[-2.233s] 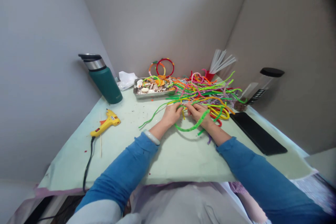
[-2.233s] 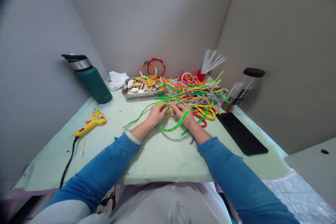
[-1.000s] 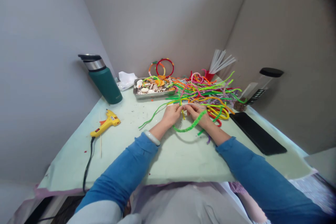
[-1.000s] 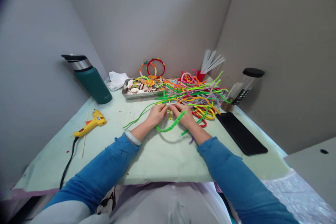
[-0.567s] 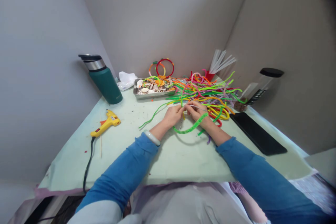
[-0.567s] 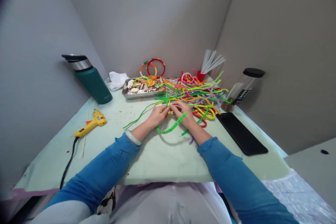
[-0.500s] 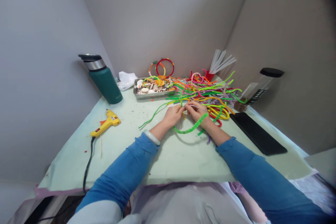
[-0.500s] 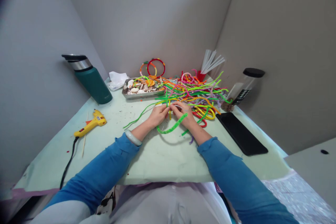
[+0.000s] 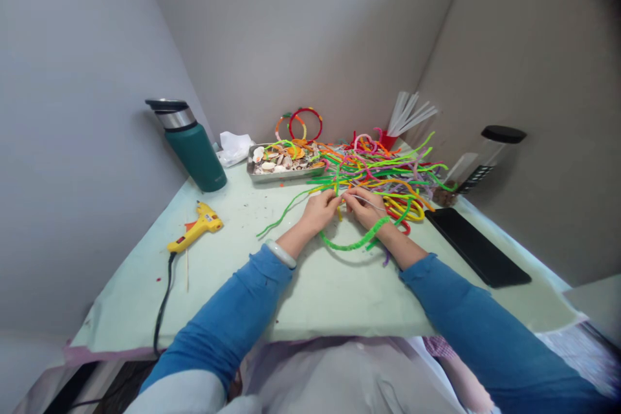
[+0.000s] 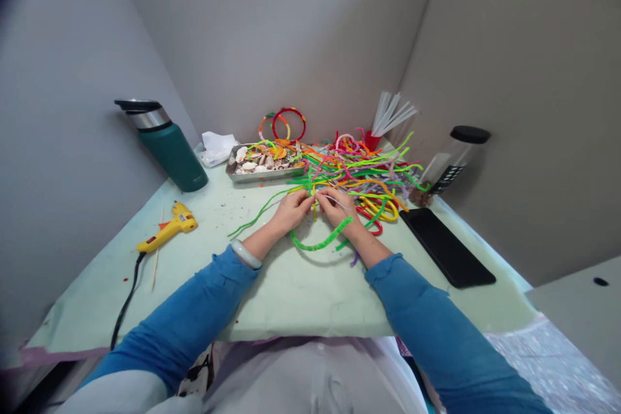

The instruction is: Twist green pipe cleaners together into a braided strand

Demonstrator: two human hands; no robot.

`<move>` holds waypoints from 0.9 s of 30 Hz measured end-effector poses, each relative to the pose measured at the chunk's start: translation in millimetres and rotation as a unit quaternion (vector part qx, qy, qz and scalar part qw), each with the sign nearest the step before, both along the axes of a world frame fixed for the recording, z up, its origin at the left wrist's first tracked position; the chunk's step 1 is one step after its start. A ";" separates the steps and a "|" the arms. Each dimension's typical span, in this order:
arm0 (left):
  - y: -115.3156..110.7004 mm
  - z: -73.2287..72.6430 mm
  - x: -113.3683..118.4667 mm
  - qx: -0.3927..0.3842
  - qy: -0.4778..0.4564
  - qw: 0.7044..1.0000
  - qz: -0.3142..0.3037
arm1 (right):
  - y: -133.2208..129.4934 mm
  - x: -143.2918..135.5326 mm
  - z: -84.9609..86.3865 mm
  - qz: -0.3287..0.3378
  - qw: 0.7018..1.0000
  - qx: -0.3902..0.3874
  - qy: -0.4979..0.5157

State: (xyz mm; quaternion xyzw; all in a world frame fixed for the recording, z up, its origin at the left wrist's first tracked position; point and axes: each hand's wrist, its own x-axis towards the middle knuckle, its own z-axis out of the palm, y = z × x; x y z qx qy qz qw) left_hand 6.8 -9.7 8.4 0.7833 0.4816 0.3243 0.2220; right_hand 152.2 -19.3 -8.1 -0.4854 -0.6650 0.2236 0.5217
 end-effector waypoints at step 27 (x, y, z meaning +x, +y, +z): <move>2.2 -5.1 0.2 0.014 0.002 1.000 -0.022 | 3.4 3.9 -4.6 0.013 0.999 0.028 -0.027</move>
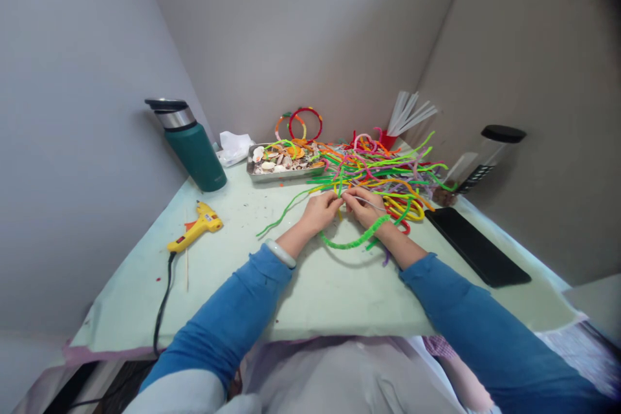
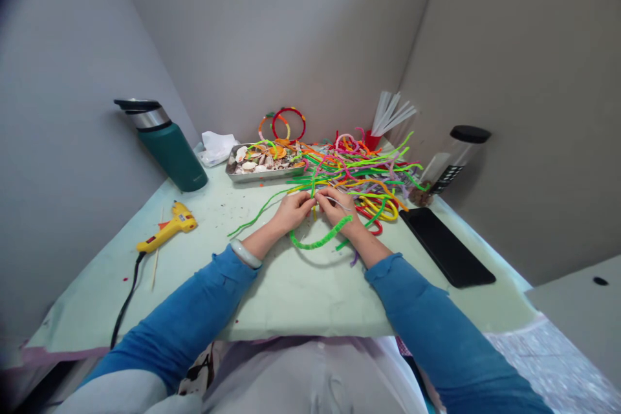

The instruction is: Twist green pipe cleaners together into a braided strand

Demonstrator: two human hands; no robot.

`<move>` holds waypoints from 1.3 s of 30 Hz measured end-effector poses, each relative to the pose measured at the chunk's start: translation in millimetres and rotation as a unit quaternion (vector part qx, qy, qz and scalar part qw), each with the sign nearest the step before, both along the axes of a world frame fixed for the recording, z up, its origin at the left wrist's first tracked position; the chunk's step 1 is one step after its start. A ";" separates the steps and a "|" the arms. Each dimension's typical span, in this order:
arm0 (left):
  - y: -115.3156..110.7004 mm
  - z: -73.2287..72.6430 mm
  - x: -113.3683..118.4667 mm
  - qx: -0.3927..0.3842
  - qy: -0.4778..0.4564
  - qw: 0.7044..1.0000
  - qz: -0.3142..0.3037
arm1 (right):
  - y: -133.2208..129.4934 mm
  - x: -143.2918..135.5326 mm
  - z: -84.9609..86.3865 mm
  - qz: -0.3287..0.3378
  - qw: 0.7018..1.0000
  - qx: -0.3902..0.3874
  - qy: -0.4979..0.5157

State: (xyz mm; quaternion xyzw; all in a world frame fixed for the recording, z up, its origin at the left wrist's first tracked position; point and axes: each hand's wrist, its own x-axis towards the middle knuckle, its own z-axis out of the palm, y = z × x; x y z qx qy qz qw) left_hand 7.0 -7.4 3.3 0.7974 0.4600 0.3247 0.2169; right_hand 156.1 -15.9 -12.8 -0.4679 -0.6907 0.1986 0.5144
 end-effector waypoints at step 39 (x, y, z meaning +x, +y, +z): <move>1.8 -3.4 -0.9 -0.011 0.041 0.999 0.005 | 1.9 1.9 -1.0 0.013 0.999 -0.005 -0.034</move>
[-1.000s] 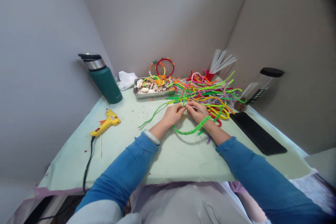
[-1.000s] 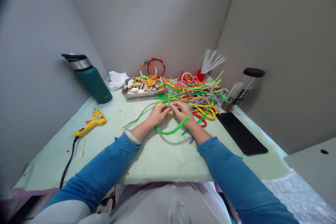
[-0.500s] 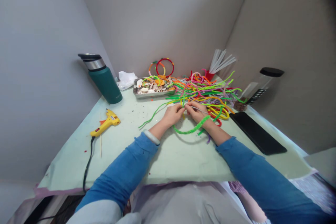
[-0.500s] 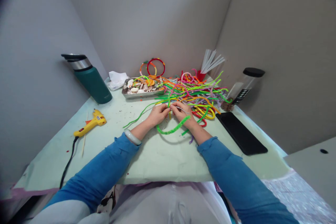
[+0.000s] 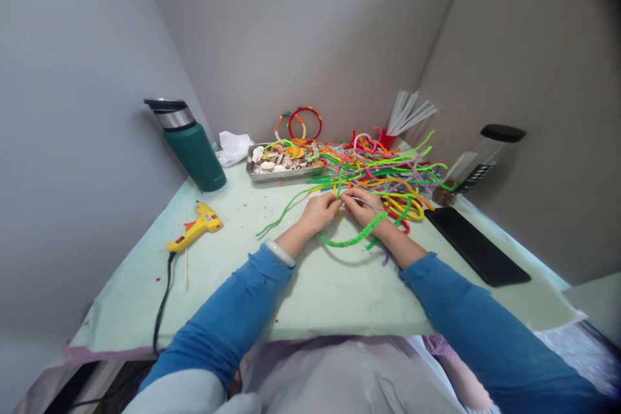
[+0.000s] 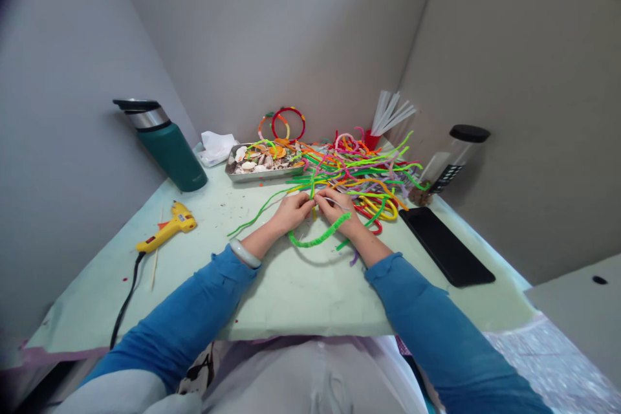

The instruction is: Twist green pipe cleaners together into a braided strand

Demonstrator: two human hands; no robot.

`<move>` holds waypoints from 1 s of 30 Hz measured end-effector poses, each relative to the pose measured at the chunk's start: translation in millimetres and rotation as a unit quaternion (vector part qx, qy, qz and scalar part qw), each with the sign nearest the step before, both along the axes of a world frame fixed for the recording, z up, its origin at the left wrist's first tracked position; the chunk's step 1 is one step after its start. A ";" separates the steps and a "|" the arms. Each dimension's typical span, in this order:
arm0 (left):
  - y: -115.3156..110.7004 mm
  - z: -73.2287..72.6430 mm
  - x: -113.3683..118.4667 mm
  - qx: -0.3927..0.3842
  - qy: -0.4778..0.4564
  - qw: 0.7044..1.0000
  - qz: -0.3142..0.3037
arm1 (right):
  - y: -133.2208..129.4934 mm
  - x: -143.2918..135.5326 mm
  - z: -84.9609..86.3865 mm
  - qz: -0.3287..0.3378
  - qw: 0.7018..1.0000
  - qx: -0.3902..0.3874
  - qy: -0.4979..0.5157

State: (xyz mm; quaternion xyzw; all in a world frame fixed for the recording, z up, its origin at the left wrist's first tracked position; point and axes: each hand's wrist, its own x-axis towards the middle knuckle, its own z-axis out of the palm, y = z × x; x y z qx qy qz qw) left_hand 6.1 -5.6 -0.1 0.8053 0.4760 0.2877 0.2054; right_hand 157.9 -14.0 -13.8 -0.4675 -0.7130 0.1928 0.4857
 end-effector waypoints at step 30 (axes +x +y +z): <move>0.6 -1.3 0.4 0.003 0.016 1.000 -0.002 | 1.4 0.3 -1.1 0.008 1.000 -0.027 0.001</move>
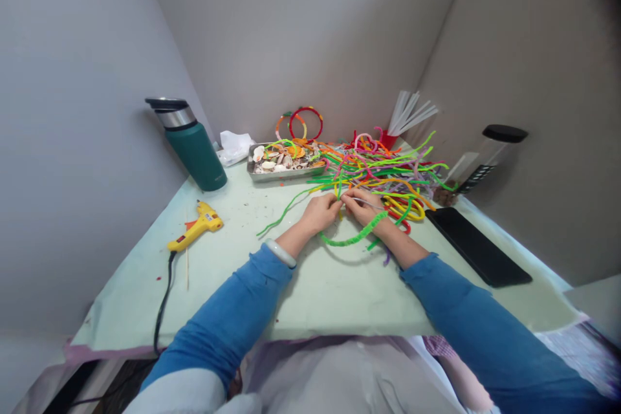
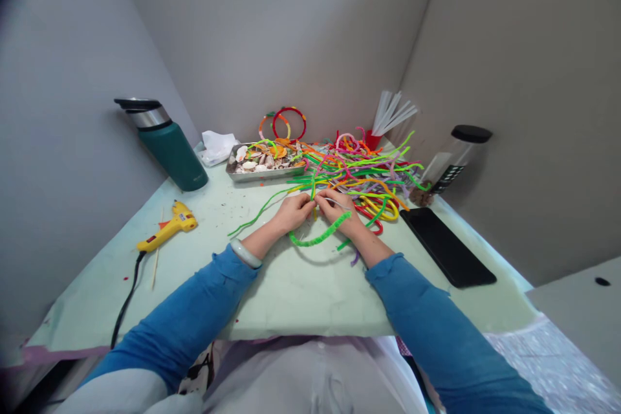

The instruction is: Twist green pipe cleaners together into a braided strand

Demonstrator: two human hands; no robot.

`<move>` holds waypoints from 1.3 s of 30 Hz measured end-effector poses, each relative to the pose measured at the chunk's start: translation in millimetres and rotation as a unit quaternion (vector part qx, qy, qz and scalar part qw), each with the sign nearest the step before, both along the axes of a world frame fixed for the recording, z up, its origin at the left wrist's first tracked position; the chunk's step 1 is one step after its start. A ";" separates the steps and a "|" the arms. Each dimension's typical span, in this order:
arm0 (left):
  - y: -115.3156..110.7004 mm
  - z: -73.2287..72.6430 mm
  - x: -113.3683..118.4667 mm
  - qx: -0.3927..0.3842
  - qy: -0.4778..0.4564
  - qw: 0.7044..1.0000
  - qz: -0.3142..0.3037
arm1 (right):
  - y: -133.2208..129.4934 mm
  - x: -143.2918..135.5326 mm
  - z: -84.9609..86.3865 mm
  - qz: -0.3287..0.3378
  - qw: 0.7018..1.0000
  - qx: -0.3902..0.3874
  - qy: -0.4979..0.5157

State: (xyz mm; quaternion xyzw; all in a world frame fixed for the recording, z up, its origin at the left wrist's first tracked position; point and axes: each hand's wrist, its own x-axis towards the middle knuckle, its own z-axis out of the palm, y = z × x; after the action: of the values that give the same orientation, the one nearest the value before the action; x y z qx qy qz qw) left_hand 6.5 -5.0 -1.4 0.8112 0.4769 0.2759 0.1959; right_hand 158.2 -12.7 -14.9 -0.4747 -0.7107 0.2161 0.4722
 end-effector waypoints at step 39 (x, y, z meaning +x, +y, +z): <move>0.0 -0.6 0.6 -0.006 -0.068 0.998 0.014 | -3.4 -2.4 3.9 -0.037 0.999 0.021 0.018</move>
State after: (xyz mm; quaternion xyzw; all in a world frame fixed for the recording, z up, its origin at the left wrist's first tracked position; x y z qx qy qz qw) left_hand 7.1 -5.0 -2.0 0.7825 0.4755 0.3303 0.2289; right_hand 155.8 -16.1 -11.0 -0.4867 -0.6886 0.1914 0.5023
